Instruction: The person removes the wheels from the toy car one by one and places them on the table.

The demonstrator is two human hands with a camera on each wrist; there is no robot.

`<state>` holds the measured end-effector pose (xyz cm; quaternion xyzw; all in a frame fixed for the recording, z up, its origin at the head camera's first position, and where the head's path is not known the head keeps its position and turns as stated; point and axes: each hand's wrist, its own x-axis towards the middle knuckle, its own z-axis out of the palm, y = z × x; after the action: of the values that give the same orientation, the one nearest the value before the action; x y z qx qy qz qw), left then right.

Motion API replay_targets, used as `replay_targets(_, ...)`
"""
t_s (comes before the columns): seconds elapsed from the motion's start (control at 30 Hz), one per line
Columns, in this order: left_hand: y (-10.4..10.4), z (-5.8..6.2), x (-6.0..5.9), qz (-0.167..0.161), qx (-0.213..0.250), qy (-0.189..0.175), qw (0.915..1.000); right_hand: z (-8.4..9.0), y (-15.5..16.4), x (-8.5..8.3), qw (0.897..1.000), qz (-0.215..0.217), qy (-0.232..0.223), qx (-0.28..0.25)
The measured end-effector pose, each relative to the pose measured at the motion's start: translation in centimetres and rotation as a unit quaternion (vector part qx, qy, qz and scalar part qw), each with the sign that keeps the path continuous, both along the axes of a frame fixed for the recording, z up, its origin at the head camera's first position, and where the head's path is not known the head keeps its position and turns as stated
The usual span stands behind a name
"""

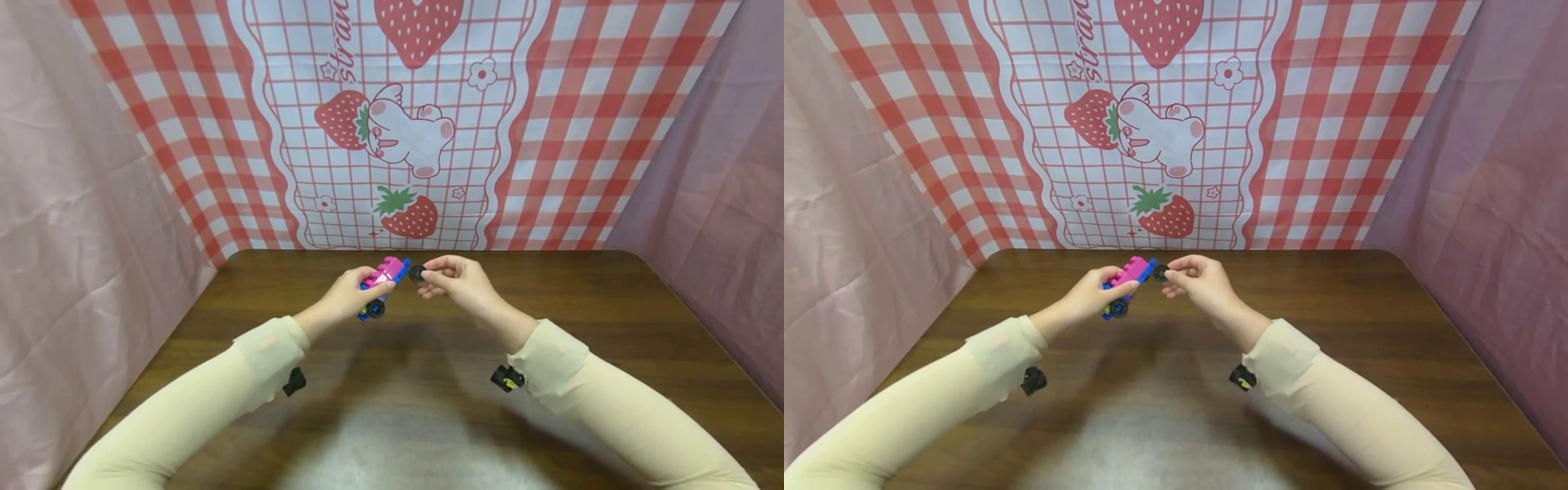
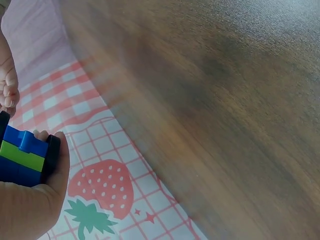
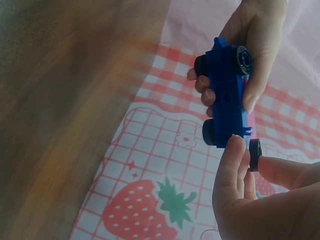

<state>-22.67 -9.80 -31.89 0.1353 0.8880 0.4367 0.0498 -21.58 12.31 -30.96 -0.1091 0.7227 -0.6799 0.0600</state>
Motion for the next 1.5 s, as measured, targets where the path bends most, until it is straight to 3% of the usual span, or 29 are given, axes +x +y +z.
replay_targets(0.17, -0.2, -0.1, 0.0, 0.008, 0.003, 0.008, 0.9999, -0.3, 0.4, -0.5, 1.000, -0.008, -0.010, 0.015)
replay_targets(0.47, -0.4, -0.1, 0.0, -0.022, 0.004, -0.014, 0.9997, -0.8, 1.1, -2.0, 0.999, -0.021, -0.045, 0.006)
replay_targets(1.03, -0.9, 0.0, -0.1, -0.013, 0.038, -0.036, 0.9985, -2.3, 1.6, -4.7, 0.994, -0.046, -0.103, -0.006)
replay_targets(1.3, -0.8, 0.0, 0.1, -0.018, 0.041, -0.034, 0.9984, -3.6, 2.5, -5.7, 0.993, -0.030, -0.112, 0.015)
replay_targets(1.5, -0.8, 0.3, 0.1, -0.029, 0.045, -0.049, 0.9974, -4.8, 3.5, -6.6, 0.991, -0.047, -0.123, 0.021)
